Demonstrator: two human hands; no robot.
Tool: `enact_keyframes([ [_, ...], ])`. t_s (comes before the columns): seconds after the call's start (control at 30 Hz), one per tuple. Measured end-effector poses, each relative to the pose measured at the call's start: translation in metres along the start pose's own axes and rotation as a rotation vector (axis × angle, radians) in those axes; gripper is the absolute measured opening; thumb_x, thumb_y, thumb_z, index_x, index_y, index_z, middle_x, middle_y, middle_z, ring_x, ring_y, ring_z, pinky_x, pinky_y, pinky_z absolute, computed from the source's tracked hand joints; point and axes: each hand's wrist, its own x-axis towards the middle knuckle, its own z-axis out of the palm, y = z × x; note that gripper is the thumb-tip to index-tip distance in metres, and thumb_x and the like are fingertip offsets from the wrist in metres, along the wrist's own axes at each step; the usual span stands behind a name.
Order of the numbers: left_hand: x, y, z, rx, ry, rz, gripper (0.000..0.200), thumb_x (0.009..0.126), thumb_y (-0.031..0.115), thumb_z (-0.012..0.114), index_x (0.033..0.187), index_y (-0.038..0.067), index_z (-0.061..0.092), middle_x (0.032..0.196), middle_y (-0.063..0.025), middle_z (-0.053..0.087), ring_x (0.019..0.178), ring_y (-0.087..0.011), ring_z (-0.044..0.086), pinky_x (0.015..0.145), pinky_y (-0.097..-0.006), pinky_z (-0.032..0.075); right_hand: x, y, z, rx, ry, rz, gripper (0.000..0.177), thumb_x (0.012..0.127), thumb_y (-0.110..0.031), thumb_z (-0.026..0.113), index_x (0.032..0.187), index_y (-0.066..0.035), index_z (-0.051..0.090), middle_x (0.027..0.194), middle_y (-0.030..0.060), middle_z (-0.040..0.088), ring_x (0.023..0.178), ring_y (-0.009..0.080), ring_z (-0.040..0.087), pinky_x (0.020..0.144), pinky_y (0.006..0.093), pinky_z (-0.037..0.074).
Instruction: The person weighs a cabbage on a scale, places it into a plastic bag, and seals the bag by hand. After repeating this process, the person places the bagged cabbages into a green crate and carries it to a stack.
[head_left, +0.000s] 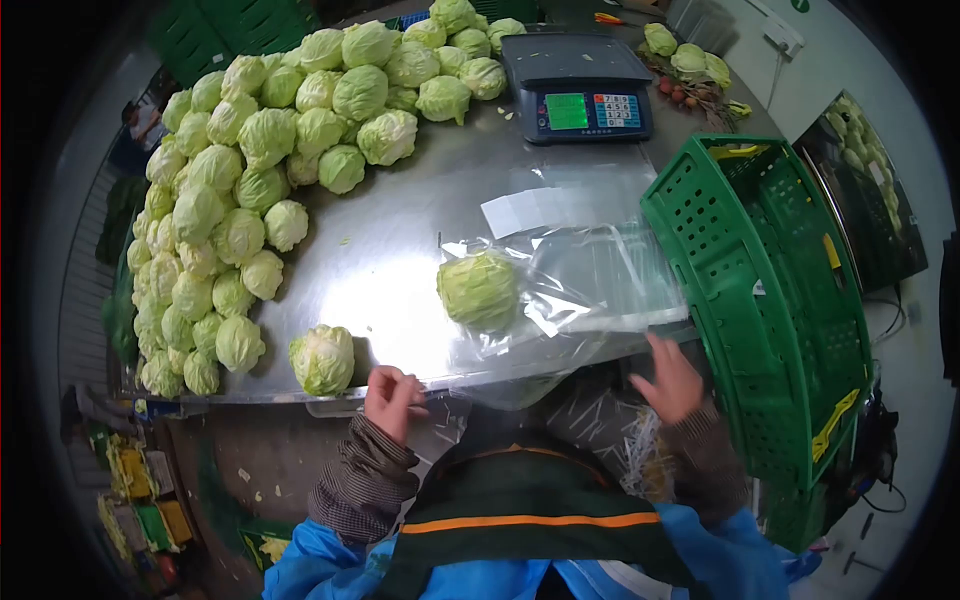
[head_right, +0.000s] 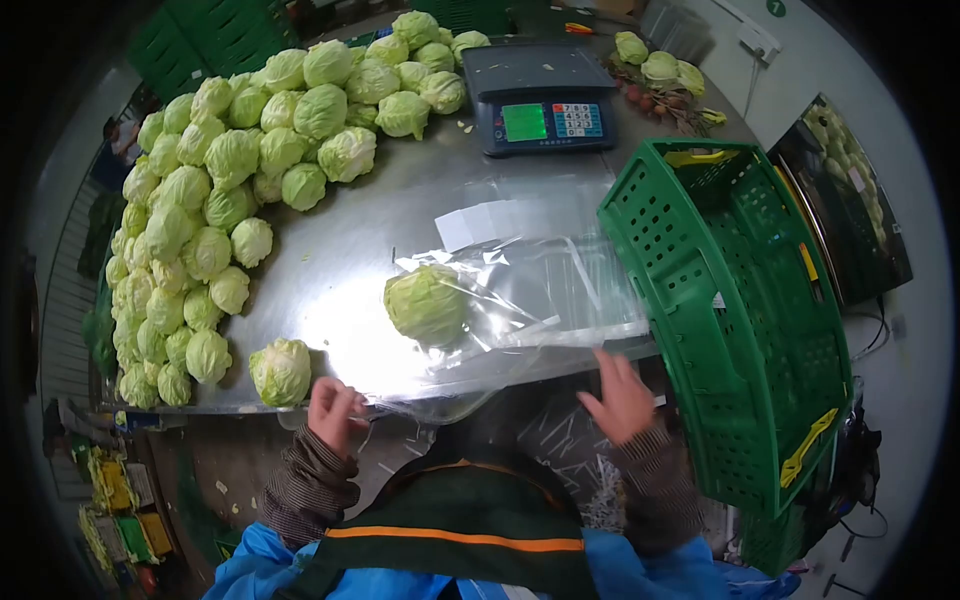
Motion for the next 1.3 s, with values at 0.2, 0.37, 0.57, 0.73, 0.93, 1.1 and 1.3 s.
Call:
enact_keyframes([
  [0.2,0.022,0.030,0.048,0.731,-0.016,0.914,0.043,0.065,0.004,0.072,0.105,0.005,0.055,0.120,-0.0146,0.045,0.116,-0.0279,0.042,0.093,-0.0407,0.040,0.105,-0.039,0.037,0.456,0.100,-0.289,0.056,0.073,-0.011,0.068,0.125,-0.012,0.048,0.098,0.0098,0.046,0.082,0.0219,0.053,0.072,0.0316,0.047],
  [0.37,0.039,0.026,0.033,0.552,-0.098,0.897,0.021,0.068,-0.002,0.069,0.086,0.004,0.061,0.109,-0.0126,0.054,0.106,-0.0274,0.051,0.090,-0.0363,0.041,0.110,-0.052,0.043,0.617,0.067,-0.479,0.032,0.078,-0.002,0.063,0.110,-0.008,0.061,0.087,0.0059,0.044,0.079,0.0167,0.052,0.071,0.0285,0.044],
  [0.57,0.109,0.076,0.027,0.036,0.116,0.484,0.017,0.091,0.015,0.052,0.096,0.000,0.058,0.090,-0.0081,0.061,0.089,-0.0184,0.058,0.086,-0.0320,0.045,0.192,-0.092,0.030,1.257,0.084,-0.251,0.016,0.092,-0.010,0.047,0.089,0.004,0.055,0.081,0.0048,0.047,0.080,0.0164,0.056,0.075,0.0284,0.047],
  [0.73,0.176,0.108,0.030,-0.612,0.057,0.209,0.017,0.093,0.019,0.048,0.079,0.010,0.048,0.065,0.0011,0.046,0.056,-0.0101,0.045,0.053,-0.0253,0.039,0.259,-0.143,0.035,1.507,0.089,0.182,0.030,0.095,-0.024,0.043,0.074,-0.003,0.048,0.057,0.0015,0.041,0.050,0.0129,0.050,0.050,0.0284,0.047],
  [0.93,0.157,0.058,0.015,-0.151,0.233,-0.102,0.026,0.090,0.028,0.051,0.076,0.006,0.049,0.056,-0.0016,0.043,0.049,-0.0110,0.043,0.048,-0.0284,0.038,0.207,-0.136,0.091,1.182,-0.010,0.414,0.028,0.094,-0.026,0.044,0.072,-0.008,0.044,0.056,0.0005,0.042,0.045,0.0104,0.047,0.039,0.0290,0.040],
  [1.1,0.217,-0.052,-0.012,0.449,0.073,-0.086,0.031,0.089,0.030,0.051,0.082,0.000,0.052,0.070,-0.0133,0.059,0.067,-0.0229,0.058,0.065,-0.0358,0.046,0.193,-0.112,0.143,0.487,0.058,0.250,0.024,0.093,-0.023,0.045,0.082,-0.002,0.046,0.062,0.0156,0.052,0.058,0.0336,0.057,0.051,0.0417,0.044],
  [1.3,0.234,-0.096,-0.006,0.162,-0.253,0.385,0.044,0.080,0.012,0.063,0.116,0.004,0.037,0.097,-0.0135,0.051,0.080,-0.0180,0.056,0.064,-0.0313,0.050,0.204,-0.093,0.201,0.571,0.170,0.273,0.018,0.087,-0.018,0.053,0.095,-0.003,0.045,0.066,0.0179,0.054,0.065,0.0352,0.056,0.060,0.0426,0.044],
])
